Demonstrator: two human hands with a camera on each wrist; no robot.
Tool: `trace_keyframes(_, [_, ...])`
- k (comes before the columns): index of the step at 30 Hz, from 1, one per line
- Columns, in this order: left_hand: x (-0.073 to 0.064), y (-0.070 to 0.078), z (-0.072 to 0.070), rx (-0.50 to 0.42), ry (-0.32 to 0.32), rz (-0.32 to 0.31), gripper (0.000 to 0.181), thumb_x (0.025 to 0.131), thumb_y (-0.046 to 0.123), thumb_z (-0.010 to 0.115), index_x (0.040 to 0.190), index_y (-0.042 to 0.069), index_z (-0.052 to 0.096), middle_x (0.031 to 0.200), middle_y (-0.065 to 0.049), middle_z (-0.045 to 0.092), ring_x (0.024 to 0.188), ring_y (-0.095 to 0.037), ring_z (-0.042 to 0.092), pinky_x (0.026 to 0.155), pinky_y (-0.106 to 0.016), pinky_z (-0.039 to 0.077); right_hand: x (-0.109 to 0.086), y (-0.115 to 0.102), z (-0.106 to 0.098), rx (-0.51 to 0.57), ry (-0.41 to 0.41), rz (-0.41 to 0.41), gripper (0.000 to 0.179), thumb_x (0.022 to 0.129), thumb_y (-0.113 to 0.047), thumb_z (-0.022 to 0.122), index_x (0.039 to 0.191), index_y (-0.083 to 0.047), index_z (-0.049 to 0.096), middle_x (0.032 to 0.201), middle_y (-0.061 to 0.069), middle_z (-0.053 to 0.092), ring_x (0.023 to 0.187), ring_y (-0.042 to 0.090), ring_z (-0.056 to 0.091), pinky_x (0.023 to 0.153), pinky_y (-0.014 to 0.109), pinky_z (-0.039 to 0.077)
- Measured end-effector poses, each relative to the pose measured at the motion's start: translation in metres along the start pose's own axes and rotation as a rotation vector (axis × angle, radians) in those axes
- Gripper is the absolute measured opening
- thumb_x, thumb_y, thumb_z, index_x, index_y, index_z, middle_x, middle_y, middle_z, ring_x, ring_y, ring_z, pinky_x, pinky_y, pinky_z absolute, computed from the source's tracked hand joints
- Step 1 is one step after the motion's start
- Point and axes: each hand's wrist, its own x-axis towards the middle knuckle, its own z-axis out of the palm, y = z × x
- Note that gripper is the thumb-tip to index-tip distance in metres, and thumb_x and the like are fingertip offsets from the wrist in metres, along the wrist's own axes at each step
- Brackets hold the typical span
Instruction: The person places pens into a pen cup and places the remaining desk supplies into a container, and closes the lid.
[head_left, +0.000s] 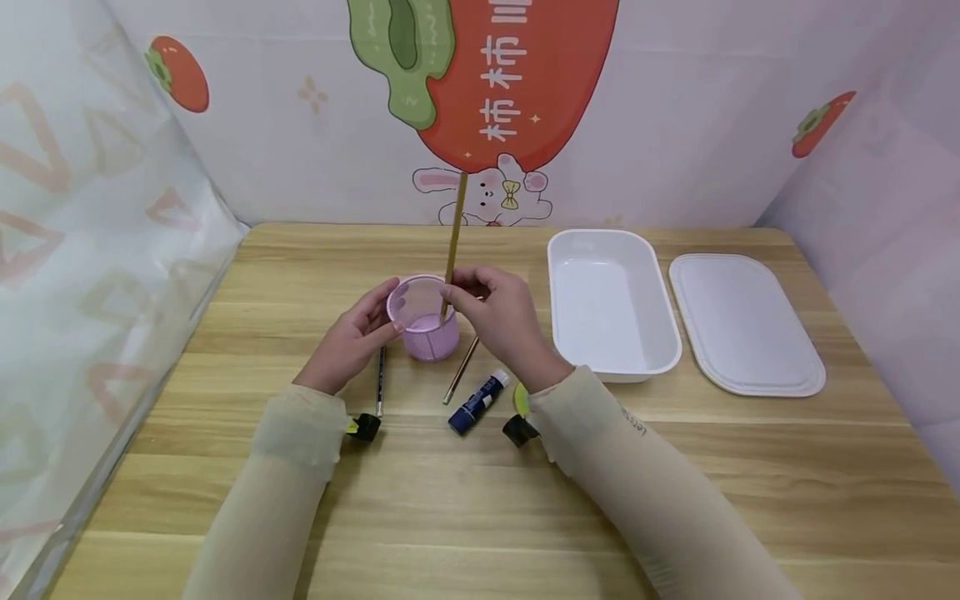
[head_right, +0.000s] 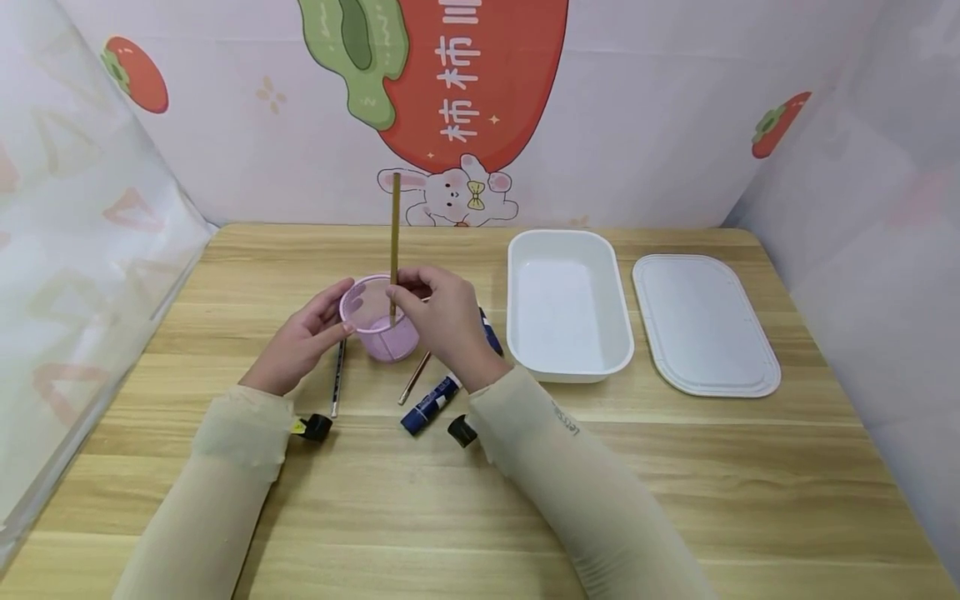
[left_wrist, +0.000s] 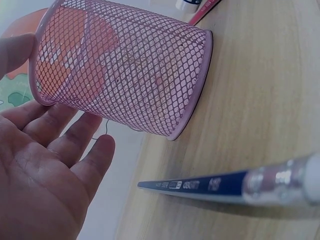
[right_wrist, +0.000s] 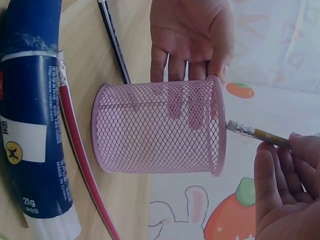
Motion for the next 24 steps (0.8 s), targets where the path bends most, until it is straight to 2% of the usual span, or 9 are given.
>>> trace_keyframes(4, [0.004,-0.008,-0.002,0.009,0.004,0.008,0.065,0.092,0.019,0.058,0.148,0.019,0.025,0.150,0.000,0.029,0.134,-0.017,0.032,0.102,-0.021,0.036,0.003,-0.001,0.002,0.014,0.009,0.011,0.021,0.086,-0.026,0.067,0.102,-0.012,0.068,0.091,-0.008,0.064,0.083,0.008,0.060,0.071,0.022,0.054])
trace_keyframes(8, [0.003,-0.008,-0.001,0.009,0.008,-0.005,0.063,0.093,0.015,0.057,0.148,0.020,0.025,0.150,0.000,0.029,0.134,-0.017,0.033,0.102,-0.021,0.036,0.006,0.001,0.007,-0.001,0.011,0.012,0.018,0.086,-0.025,0.067,0.100,-0.014,0.068,0.090,-0.009,0.064,0.083,0.007,0.059,0.071,0.021,0.054])
trace_keyframes(12, [-0.001,0.000,0.000,0.005,0.005,-0.019,0.063,0.094,0.009,0.054,0.148,0.014,0.022,0.151,-0.005,0.027,0.135,-0.021,0.031,0.101,-0.021,0.036,0.010,0.006,0.012,-0.054,0.007,0.013,0.018,0.086,-0.026,0.068,0.099,-0.013,0.069,0.086,-0.011,0.063,0.079,0.008,0.056,0.066,0.023,0.051])
trace_keyframes(17, [-0.006,0.014,0.004,0.023,0.002,-0.022,0.066,0.094,0.015,0.056,0.148,0.009,0.020,0.151,-0.010,0.024,0.136,-0.024,0.029,0.102,-0.020,0.035,0.012,0.012,0.014,-0.087,0.003,0.035,0.015,0.085,-0.026,0.069,0.095,-0.015,0.069,0.085,-0.010,0.063,0.075,0.012,0.052,0.062,0.025,0.048])
trace_keyframes(24, [-0.006,0.016,0.006,0.025,0.005,-0.028,0.064,0.094,0.010,0.054,0.148,0.009,0.020,0.151,-0.008,0.025,0.135,-0.024,0.029,0.102,-0.020,0.035,0.012,0.018,0.014,-0.097,-0.012,0.063,0.015,0.085,-0.027,0.069,0.095,-0.017,0.068,0.087,-0.008,0.062,0.077,0.012,0.053,0.063,0.024,0.049])
